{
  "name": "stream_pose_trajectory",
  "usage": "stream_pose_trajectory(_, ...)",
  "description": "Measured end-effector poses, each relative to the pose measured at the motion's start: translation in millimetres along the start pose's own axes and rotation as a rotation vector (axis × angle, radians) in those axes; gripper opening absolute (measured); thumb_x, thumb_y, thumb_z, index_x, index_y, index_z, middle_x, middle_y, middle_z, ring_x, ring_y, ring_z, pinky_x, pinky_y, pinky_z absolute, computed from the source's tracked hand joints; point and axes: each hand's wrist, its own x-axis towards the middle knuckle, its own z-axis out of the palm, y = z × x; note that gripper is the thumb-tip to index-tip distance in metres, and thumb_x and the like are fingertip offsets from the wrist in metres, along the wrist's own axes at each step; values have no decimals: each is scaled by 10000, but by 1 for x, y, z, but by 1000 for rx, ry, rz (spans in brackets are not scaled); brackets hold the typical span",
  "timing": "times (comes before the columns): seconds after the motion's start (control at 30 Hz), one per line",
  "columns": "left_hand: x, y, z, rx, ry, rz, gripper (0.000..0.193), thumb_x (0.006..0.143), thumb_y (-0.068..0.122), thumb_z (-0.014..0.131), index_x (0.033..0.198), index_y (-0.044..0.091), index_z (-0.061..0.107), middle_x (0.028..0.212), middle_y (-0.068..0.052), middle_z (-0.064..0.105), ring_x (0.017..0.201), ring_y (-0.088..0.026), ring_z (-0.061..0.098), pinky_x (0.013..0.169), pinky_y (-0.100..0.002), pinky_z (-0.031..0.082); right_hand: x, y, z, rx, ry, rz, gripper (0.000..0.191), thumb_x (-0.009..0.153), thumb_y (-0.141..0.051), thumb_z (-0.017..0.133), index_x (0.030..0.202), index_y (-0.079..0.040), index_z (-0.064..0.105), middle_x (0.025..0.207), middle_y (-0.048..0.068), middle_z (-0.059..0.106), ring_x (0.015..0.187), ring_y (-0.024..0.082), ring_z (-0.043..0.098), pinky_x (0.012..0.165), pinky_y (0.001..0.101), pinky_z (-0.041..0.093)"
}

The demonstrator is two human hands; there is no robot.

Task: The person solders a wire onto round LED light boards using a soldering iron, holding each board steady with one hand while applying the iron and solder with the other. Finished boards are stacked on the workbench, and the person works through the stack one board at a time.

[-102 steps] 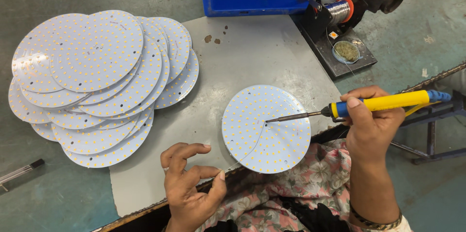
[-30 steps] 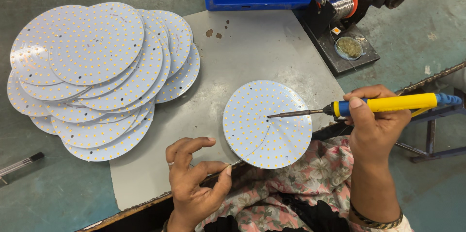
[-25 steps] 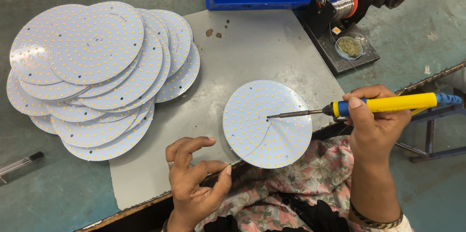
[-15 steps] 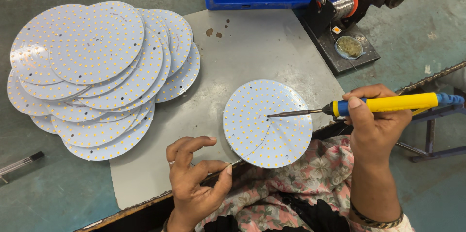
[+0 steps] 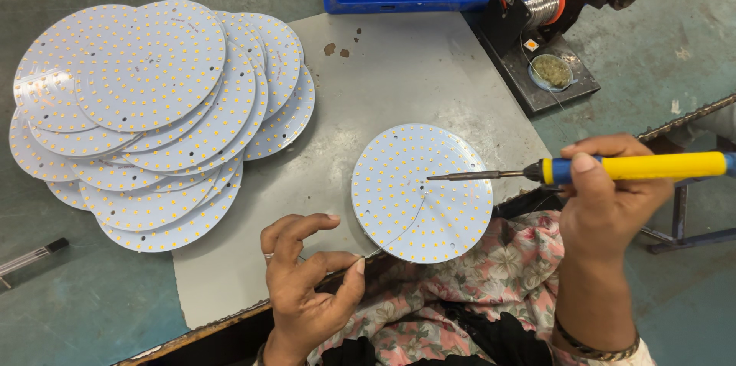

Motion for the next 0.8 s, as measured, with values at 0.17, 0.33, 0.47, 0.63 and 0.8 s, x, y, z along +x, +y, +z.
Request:
stream_pose_trajectory(0.17,1,1,-1,9,-7,-1,78,710,137,793,762,117,739,1198,-83,659,1167,-286,500,954,-387,445,-2,-1,-6,-10,12,46,211,1003,-140,720,942,51,655,811,61,639,595,52,531,557,169,411)
stream_pose_trajectory(0.33,2,2,0,36,-14,6,91,691,140,800,758,120,742,1186,-80,661,1150,-288,506,955,-394,427,-5,-2,-5,-44,-9,82,213,994,-138,717,929,59,666,762,49,621,567,40,508,537,161,381)
stream_pose_trajectory(0.47,2,2,1,34,-5,14,92,699,142,801,764,123,739,1187,-78,660,1159,-292,506,960,-387,432,-6,-1,-6,-49,-18,78,205,1004,-126,719,935,61,668,767,47,625,573,39,508,546,162,381)
stream_pose_trajectory(0.63,2,2,2,38,-6,19,100,696,135,807,768,121,740,1182,-76,661,1156,-291,508,950,-382,435,-5,2,-5,-25,-31,71,186,1008,-109,718,944,58,668,786,50,636,581,40,516,560,160,397)
stream_pose_trajectory(0.8,1,2,4,50,-14,12,114,680,122,812,771,120,743,1173,-76,661,1148,-289,513,939,-375,437,-5,1,-3,-34,-30,81,179,1001,-105,713,938,57,668,778,51,636,569,37,523,545,153,405)
